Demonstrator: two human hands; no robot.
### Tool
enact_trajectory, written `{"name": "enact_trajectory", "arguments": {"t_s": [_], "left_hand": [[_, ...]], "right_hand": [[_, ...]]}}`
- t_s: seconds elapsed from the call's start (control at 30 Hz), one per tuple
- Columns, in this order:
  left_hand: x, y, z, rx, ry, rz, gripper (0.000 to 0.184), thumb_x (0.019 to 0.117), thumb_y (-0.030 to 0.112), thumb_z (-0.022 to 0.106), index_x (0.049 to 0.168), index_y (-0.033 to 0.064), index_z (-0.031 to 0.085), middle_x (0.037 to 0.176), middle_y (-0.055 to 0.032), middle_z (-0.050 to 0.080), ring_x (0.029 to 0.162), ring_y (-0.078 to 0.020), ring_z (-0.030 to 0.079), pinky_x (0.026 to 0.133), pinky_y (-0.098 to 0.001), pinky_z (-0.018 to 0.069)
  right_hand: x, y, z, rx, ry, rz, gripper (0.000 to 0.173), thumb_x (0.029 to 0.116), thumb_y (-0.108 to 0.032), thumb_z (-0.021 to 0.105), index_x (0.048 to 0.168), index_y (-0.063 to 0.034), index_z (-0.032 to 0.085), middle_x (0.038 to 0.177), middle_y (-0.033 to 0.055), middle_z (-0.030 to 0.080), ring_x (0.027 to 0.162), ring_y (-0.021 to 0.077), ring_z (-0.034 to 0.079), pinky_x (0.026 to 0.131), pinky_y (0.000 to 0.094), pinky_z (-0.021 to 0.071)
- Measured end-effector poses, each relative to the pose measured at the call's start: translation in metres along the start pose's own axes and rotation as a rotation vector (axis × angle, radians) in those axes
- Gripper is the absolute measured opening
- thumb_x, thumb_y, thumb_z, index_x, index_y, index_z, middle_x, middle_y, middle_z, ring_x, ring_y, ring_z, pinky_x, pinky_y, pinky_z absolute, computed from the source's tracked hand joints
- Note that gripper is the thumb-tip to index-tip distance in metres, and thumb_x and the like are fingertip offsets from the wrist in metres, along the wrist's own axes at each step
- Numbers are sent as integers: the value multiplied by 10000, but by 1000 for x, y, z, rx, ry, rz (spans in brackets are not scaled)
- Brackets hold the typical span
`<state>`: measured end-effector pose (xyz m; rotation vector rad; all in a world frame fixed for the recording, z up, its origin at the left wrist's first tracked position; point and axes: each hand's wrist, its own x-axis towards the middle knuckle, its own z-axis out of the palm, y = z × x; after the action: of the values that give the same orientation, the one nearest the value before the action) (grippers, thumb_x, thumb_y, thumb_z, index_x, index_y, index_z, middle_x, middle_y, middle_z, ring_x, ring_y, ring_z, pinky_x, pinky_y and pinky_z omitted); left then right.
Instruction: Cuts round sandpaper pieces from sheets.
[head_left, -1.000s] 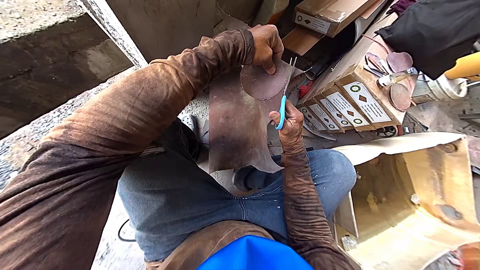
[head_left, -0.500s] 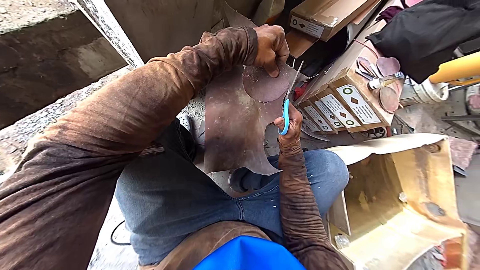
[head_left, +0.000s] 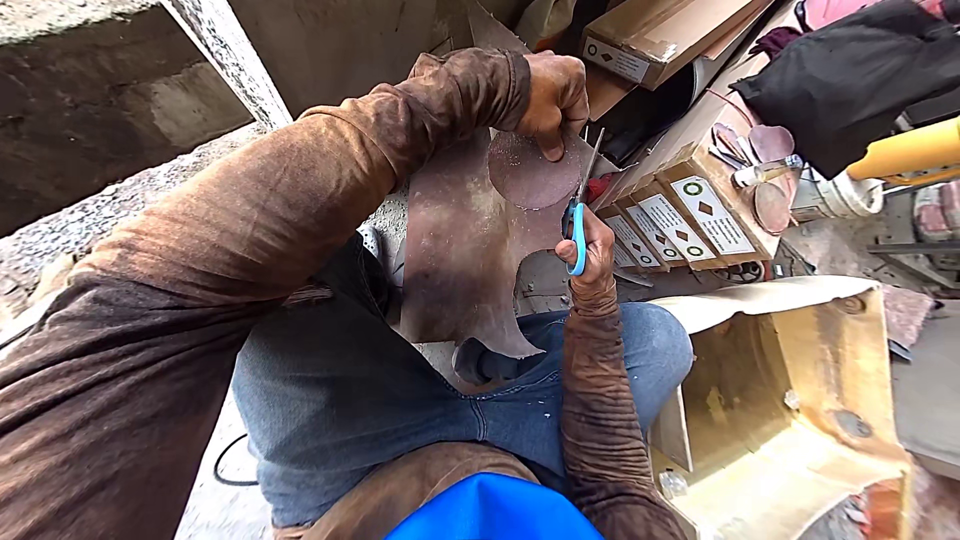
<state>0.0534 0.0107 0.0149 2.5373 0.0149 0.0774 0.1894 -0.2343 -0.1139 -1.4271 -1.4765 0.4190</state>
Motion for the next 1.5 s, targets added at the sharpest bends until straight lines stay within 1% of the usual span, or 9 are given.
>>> {"name": "enact_trajectory", "arguments": {"t_s": [0.33,0.43,0.5,0.57,0.73,0.97,1.07,1.23,1.5], "left_hand": [[0,-4,1,-126,15,-43,236,817,137,854,982,44,714,855,-49,728,787,-155,668,782,-396,538],[-1,-1,-1,-134,19,-104,478,823,131,856,1256,57,667,998,-104,757,914,-226,717,894,-455,557],[-2,1,-3,-121,10,-122,789,839,137,849,1530,88,472,1068,-168,733,935,-288,701,921,-493,546],[-1,1,-3,-105,7,-131,927,837,148,855,1605,92,341,1023,-180,720,869,-282,680,884,-474,551],[-1,5,1,-60,-16,-95,927,834,156,857,1606,96,346,943,-160,701,787,-248,633,818,-448,540],[-2,8,0,-123,-30,-57,909,826,122,860,1597,119,377,996,-160,740,833,-234,692,851,-408,564],[-4,7,-2,-139,-25,-45,909,823,113,863,1593,112,382,976,-160,735,791,-207,682,823,-359,568],[-10,11,-7,-135,-13,-65,918,818,86,864,1594,102,375,979,-170,728,793,-217,682,834,-362,570],[-4,15,-1,-59,-45,-30,924,830,138,864,1603,111,359,981,-178,735,831,-255,681,871,-429,551]], "right_hand": [[-1,-2,5,121,30,27,568,856,-666,706,1036,-128,675,645,-87,563,501,19,517,463,216,474],[-2,0,5,164,43,53,526,861,-606,739,1071,-126,686,614,-95,561,471,17,509,447,214,476],[-1,0,3,174,29,54,513,874,-555,755,1092,-96,689,637,-70,585,475,32,516,444,221,482],[-1,0,-2,182,-14,66,538,875,-563,749,1118,-87,683,645,-63,595,477,32,518,446,220,482],[1,-4,-14,143,-142,68,656,854,-707,673,1064,-86,651,626,-70,540,488,30,497,462,216,461],[-3,-3,-4,116,-64,12,702,814,-795,632,971,-112,645,660,-49,570,521,53,550,473,250,506],[-2,-4,0,158,-51,2,629,840,-731,669,957,-114,655,654,-51,573,515,52,542,474,250,498],[-2,-9,2,248,-39,53,479,882,-507,766,1098,-87,688,674,-62,604,502,26,524,468,213,482],[1,-10,-3,35,-37,-20,658,841,-752,646,971,-106,643,662,-88,530,519,-11,467,474,185,417]]}}
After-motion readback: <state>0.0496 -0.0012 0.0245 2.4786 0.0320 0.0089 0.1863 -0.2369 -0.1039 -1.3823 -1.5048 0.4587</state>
